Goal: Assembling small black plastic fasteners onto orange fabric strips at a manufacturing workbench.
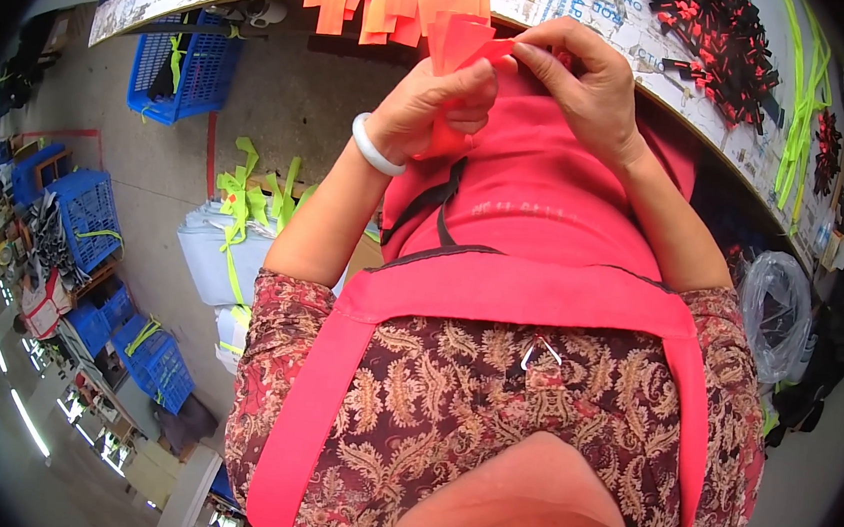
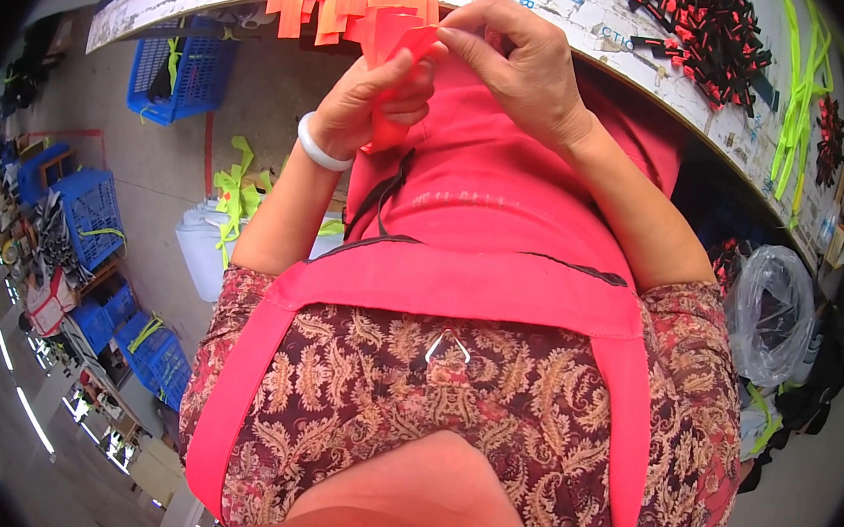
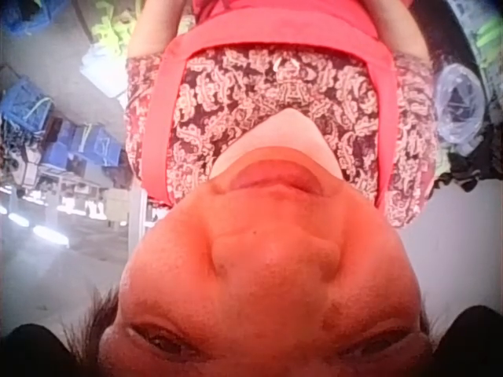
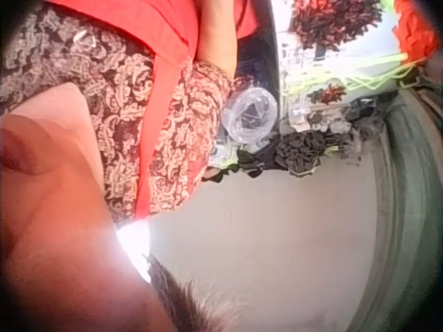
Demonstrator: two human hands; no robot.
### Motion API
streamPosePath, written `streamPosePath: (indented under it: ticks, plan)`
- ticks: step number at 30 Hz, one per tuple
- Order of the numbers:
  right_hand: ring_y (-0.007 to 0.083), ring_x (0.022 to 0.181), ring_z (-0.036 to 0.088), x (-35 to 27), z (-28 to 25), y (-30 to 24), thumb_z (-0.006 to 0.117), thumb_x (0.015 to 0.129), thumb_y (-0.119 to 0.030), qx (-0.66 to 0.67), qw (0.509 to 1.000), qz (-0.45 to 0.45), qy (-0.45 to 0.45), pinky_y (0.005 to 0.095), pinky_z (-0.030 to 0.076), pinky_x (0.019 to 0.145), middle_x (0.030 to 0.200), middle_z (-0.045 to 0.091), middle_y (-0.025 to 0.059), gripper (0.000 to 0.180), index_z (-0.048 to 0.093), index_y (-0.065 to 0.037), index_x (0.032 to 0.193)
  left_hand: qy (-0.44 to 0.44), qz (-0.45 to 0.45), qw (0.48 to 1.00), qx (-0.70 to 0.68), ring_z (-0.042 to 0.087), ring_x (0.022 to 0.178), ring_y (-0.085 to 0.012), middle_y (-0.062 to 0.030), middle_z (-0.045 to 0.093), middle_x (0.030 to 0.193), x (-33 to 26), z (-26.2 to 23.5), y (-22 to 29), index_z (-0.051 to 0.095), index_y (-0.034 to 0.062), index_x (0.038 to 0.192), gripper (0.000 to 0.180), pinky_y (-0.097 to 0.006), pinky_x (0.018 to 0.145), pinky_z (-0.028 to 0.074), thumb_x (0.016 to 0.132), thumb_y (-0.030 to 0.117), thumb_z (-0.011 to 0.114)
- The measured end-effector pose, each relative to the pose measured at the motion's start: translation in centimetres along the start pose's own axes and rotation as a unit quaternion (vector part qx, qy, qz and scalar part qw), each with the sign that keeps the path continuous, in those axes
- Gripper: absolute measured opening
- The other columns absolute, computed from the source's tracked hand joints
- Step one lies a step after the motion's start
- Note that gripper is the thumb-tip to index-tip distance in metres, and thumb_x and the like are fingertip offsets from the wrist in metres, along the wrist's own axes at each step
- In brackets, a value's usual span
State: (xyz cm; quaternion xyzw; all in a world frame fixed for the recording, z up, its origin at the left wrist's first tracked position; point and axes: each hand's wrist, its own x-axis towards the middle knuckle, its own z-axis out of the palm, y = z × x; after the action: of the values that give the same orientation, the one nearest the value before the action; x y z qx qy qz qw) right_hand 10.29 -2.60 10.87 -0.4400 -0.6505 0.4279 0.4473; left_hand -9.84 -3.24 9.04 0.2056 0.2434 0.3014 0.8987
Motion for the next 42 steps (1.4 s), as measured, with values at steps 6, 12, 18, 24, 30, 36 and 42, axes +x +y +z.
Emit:
streamPosePath:
  ticks: [6,12,18,24,30,36,42]
  plan:
    - [0.0039,0.069,0.05,0.0,-0.3,-0.7,0.066,0.088,-0.012,0.03,0.998,0.058,-0.019,0.02,0.042,0.061,0.078,0.06,-0.0014,0.013,0.065,0.0,0.092,0.18,0.138,0.943,0.242,0.058,0.069,-0.0089,-0.004,0.064,0.083,-0.1,-0.6,1.4,0.064,0.0013,0.099,0.036,-0.02,0.057,0.045,0.095,0.036,0.055]
    - [0.005,0.066,0.045,-0.2,-0.3,-0.9,0.064,0.089,-0.018,-0.005,0.991,0.096,-0.096,0.0225,0.041,0.06,0.074,0.056,-0.0023,0.018,0.064,0.0,0.092,0.14,0.219,0.905,0.338,0.053,0.065,-0.0029,0.0022,0.061,0.072,-0.1,1.0,0.8,0.069,0.0006,0.097,0.015,-0.017,0.055,0.042,0.086,0.011,0.07]
    - [0.0225,0.063,0.056,0.0,-0.5,0.0,0.057,0.093,-0.019,-0.119,0.985,0.009,-0.122,0.0335,0.045,0.058,0.071,0.058,0.009,0.017,0.058,-0.002,0.095,0.152,0.181,0.915,0.328,0.054,0.065,-0.0036,0.002,0.063,0.072,0.4,0.5,0.3,0.07,0.0002,0.091,0.012,-0.018,0.056,0.043,0.087,0.011,0.068]
    - [0.039,0.072,0.058,-0.6,-0.6,0.8,0.052,0.094,-0.018,-0.168,0.975,-0.051,-0.134,0.0436,0.046,0.06,0.075,0.058,0.0194,0.015,0.055,-0.003,0.095,0.144,0.198,0.887,0.392,0.053,0.066,-0.0036,0.0018,0.062,0.073,1.0,0.5,-0.3,0.068,0.0011,0.091,0.011,-0.021,0.058,0.044,0.086,0.012,0.068]
    - [0.0018,0.057,0.039,-1.2,-0.2,2.7,0.053,0.09,-0.022,0.058,0.959,0.236,-0.149,0.0214,0.032,0.048,0.064,0.044,-0.0066,0.022,0.061,-0.001,0.085,0.097,0.368,0.652,0.656,0.061,0.066,-0.0163,-0.0099,0.063,0.077,2.2,1.1,-1.0,0.064,0.0012,0.089,0.011,-0.028,0.059,0.047,0.078,0.002,0.066]
    - [0.0079,0.075,0.055,-2.0,-1.6,4.1,0.05,0.098,-0.018,0.38,0.826,0.409,-0.073,0.019,0.048,0.062,0.102,0.063,0.0072,0.03,0.055,0.003,0.118,0.127,0.287,0.856,0.411,0.063,0.074,-0.0129,-0.0072,0.067,0.082,3.1,0.6,-1.0,0.062,-0.0006,0.093,0.008,-0.026,0.067,0.051,0.087,0.004,0.063]
    - [0.0059,0.074,0.056,-2.5,-2.9,1.6,0.047,0.099,-0.018,0.359,0.827,0.43,-0.054,0.0186,0.048,0.065,0.1,0.063,0.0054,0.033,0.05,0.001,0.126,0.152,0.176,0.914,0.333,0.061,0.075,-0.012,-0.0061,0.065,0.08,2.3,-0.2,-1.2,0.065,-0.0038,0.098,0.014,-0.024,0.07,0.049,0.091,0.008,0.062]
